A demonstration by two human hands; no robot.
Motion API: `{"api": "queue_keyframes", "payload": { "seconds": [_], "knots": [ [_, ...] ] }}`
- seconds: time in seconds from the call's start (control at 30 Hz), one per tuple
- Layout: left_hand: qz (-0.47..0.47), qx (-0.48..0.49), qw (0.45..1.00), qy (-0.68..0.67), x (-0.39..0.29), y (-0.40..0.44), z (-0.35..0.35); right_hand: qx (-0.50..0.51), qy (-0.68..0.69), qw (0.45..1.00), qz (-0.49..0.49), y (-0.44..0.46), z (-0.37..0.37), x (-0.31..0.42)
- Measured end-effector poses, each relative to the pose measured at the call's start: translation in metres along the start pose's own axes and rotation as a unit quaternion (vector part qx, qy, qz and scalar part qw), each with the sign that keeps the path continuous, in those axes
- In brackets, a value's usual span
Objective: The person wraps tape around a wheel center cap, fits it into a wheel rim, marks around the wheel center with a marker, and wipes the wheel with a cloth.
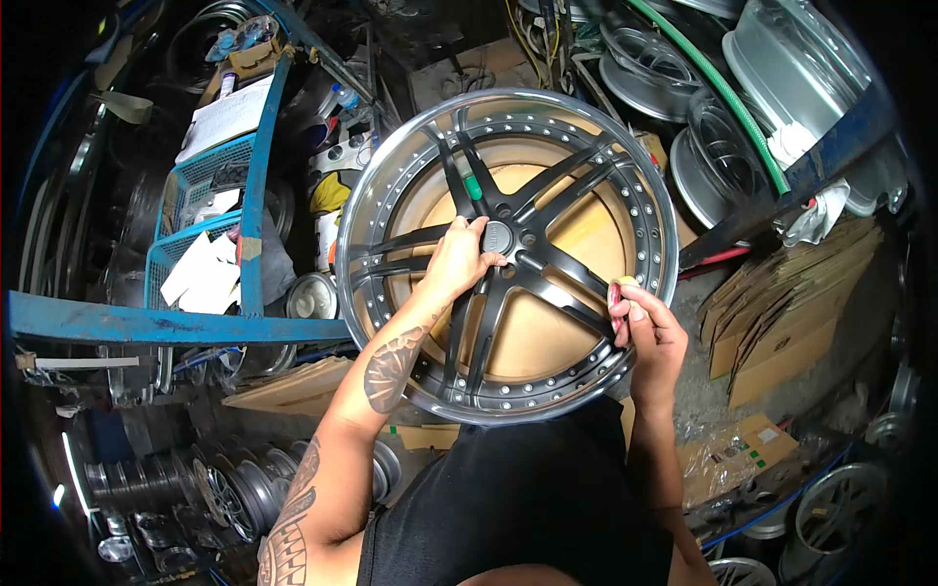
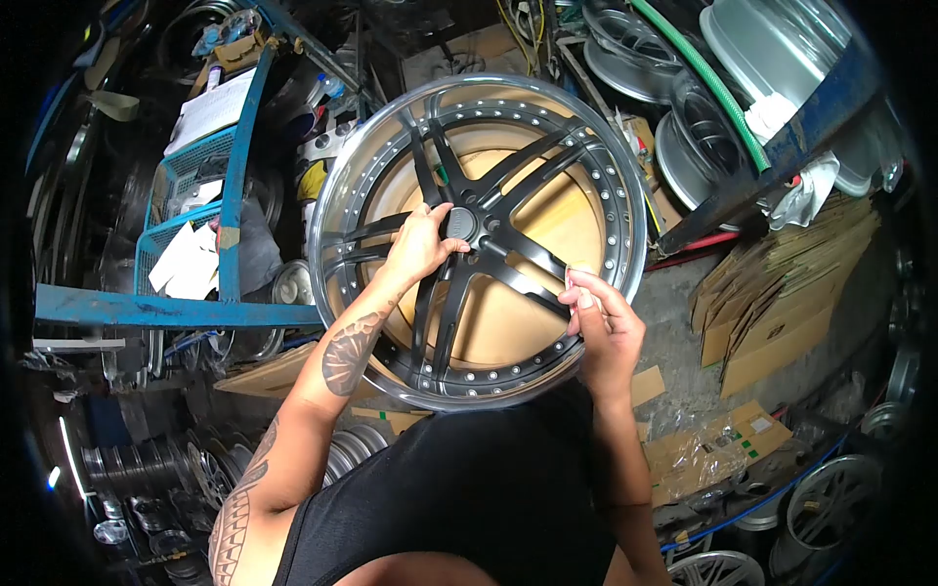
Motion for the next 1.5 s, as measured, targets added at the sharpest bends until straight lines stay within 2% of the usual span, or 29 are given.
{"api": "queue_keyframes", "payload": {
  "seconds": [0.6, 0.7, 0.83, 0.9, 1.0, 1.1, 1.23, 1.5],
  "knots": [
    [-0.027, 0.013, 0.999, -0.029, 0.001, -0.002, 0.000, 0.085, 0.031, 0.996, -0.009, 0.017, 0.032, -0.002],
    [0.014, 0.016, 1.000, -0.015, 0.007, 0.001, -0.002, 0.101, 0.031, 0.994, -0.008, 0.016, 0.037, 0.001],
    [0.124, 0.041, 0.990, -0.054, 0.040, 0.010, -0.010, 0.099, 0.014, 0.995, -0.004, 0.009, 0.030, 0.005],
    [0.076, 0.039, 0.992, -0.090, 0.049, 0.009, -0.018, 0.081, 0.015, 0.997, 0.002, 0.007, 0.022, 0.003],
    [0.025, 0.099, 0.988, -0.114, 0.049, 0.013, -0.032, 0.063, 0.017, 0.998, 0.004, 0.006, 0.014, 0.004],
    [0.100, 0.077, 0.985, -0.117, 0.038, 0.012, -0.025, 0.061, 0.016, 0.998, 0.002, 0.006, 0.015, 0.003],
    [0.107, 0.098, 0.987, -0.069, 0.027, 0.016, -0.016, 0.076, 0.009, 0.997, 0.011, 0.004, 0.021, 0.005],
    [0.171, 0.084, 0.978, -0.089, 0.040, 0.020, -0.011, 0.116, -0.027, 0.991, 0.053, 0.001, 0.027, 0.001]
  ]
}}
Point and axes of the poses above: each hand's wrist, its own y-axis towards the middle knuckle, its own z-axis out of the palm, x = y × z, the point moved 2 cm from there along y, towards the middle knuckle, and after that the axes turned 4 degrees about x, right-handed, at the moved point
